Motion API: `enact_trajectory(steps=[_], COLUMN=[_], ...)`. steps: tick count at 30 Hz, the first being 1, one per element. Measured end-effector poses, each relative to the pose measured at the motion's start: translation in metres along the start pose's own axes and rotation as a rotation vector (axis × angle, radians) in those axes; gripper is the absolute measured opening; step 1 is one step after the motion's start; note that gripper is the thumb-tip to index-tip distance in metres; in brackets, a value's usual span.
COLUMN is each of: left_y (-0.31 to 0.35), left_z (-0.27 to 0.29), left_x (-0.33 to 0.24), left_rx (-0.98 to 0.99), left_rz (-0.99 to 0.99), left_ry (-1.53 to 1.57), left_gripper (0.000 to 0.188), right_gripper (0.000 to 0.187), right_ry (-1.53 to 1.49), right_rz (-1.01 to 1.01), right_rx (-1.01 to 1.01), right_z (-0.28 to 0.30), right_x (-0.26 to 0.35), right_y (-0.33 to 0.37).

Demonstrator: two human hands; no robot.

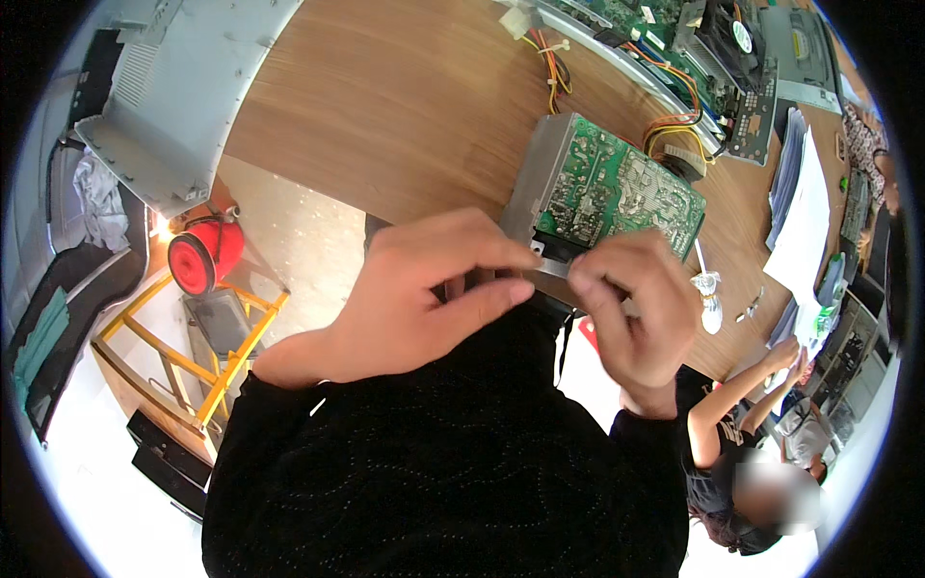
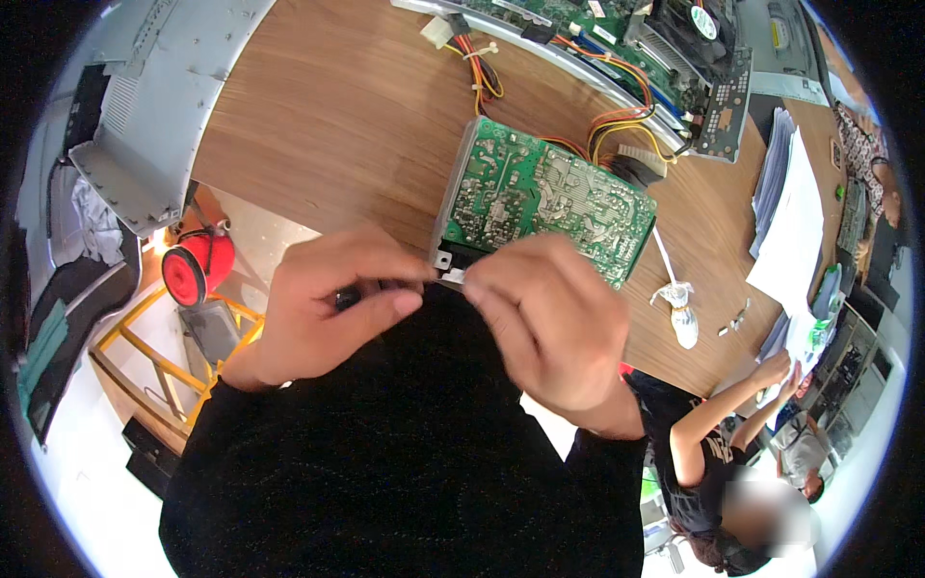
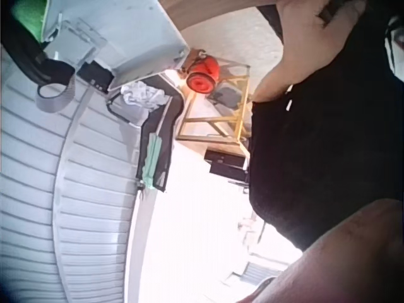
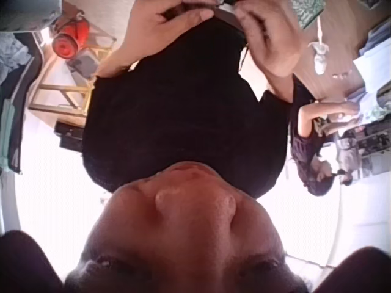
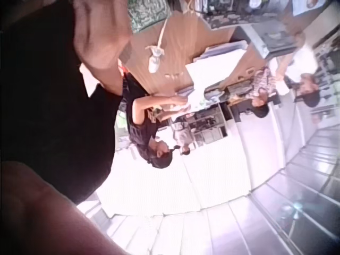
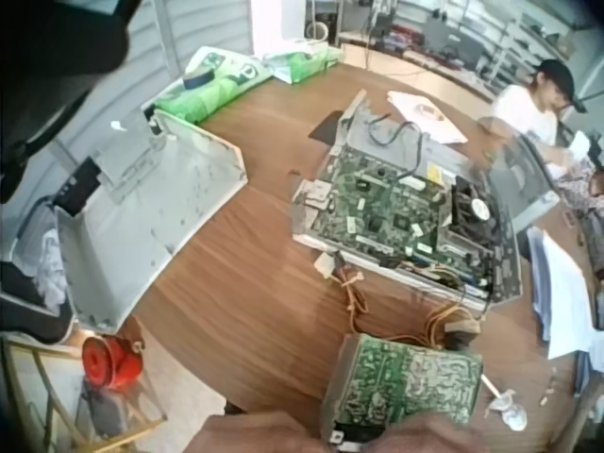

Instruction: The person disassembles a computer power supply unit by removing screws from the metal casing using a screwdriver and then pulling the internal circuit board and components out of the housing.

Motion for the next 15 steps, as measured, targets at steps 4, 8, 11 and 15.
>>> enact_trajectory(steps=[4, 8, 11, 15], left_y=[-0.005, -0.012, -0.014, -0.015], left_z=[0.003, 0.008, 0.005, 0.006], left_x=[0.018, 0.032, 0.038, 0.044], left_rx=[-0.164, -0.204, -0.199, -0.158], left_rz=[-0.044, -0.138, -0.182, -0.201], left_ry=[-0.106, -0.244, -0.235, -0.227], left_gripper=[0.034, 0.042, 0.043, 0.04], right_gripper=[0.012, 0.011, 0.012, 0.012], right_ry=[0.141, 0.206, 0.198, 0.189], right_rz=[-0.119, -0.147, -0.184, -0.205], right_rx=[0.035, 0.136, 0.172, 0.188], right_z=[-0.003, -0.009, -0.012, -0.012], right_x=[0.002, 0.005, 0.005, 0.004], right_y=[-0.015, -0.023, -0.026, -0.029])
Point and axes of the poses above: each hand's wrist, its own y-axis away from the middle knuckle, its own z-axis out of the back of the hand, x = y × z, the point moved 2 cm from there along -y, towards the middle knuckle
